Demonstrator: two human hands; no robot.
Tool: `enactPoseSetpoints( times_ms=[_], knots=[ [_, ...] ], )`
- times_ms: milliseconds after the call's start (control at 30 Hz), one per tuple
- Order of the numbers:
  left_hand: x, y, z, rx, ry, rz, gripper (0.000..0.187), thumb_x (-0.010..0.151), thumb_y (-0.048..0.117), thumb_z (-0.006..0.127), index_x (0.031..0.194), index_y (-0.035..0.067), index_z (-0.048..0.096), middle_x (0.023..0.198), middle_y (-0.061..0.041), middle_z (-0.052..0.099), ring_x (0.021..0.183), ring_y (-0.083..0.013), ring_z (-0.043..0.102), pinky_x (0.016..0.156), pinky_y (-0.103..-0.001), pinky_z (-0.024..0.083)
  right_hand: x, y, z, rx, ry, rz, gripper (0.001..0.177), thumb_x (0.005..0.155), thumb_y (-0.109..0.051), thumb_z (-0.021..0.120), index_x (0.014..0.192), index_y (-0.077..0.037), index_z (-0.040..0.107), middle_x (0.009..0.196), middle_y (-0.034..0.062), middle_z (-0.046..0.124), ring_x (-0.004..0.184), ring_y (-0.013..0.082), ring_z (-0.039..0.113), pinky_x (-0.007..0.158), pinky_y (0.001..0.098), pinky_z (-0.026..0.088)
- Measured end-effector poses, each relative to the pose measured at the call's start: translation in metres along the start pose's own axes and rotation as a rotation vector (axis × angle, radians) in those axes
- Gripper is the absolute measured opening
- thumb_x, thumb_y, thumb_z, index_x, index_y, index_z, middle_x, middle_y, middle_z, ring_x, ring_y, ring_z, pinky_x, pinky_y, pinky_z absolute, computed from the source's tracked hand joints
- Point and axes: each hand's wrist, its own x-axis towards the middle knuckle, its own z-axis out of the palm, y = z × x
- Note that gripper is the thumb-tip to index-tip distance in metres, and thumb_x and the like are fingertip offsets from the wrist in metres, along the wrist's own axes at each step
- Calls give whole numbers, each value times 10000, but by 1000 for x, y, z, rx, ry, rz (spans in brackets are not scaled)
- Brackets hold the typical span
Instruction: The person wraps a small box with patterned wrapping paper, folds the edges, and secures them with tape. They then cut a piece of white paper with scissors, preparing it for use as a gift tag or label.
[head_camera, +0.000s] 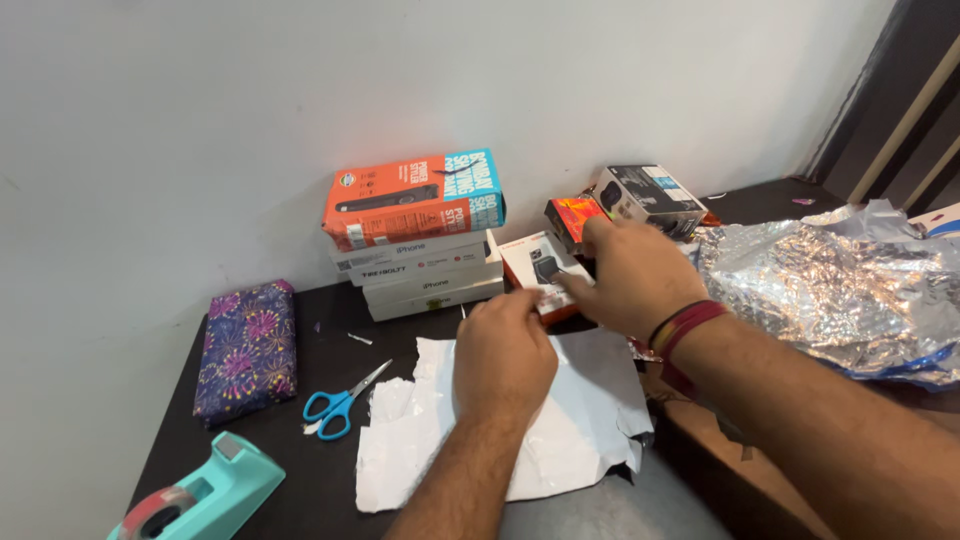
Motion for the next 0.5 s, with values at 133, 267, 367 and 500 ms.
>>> enactPoseSetpoints(
  times_ms=[133,267,367,500],
  knots=[
    [-14,-5,-17,21,4,-19,295,861,30,551,1098,106,707,999,-84,723,1037,-318,624,903,-482,465,-8,-31,9,-138,-79,95,926,708,-740,821,1135,48,590,1049,251,674,1028,391,656,893,473,506],
    [-33,-16,-40,141,50,61,217,793,39,641,971,106,746,1012,-79,716,1048,-303,624,947,-452,457,-11,-44,10,-97,-103,161,788,718,-580,789,1136,58,594,1054,264,703,1034,389,686,904,445,537],
    [-50,-28,-61,144,33,25,171,742,65,727,903,111,766,1026,-71,712,1033,-298,619,978,-438,433,-3,-35,-8,68,-272,293,718,703,-535,771,1107,51,672,1034,254,741,978,366,747,873,427,571],
    [-64,-38,-88,149,-4,-62,149,737,82,766,880,119,787,1022,-52,717,1034,-274,633,996,-411,455,11,-11,-48,220,-415,430,635,710,-514,755,1067,10,776,1018,199,771,947,307,757,849,384,565]
  ],
)
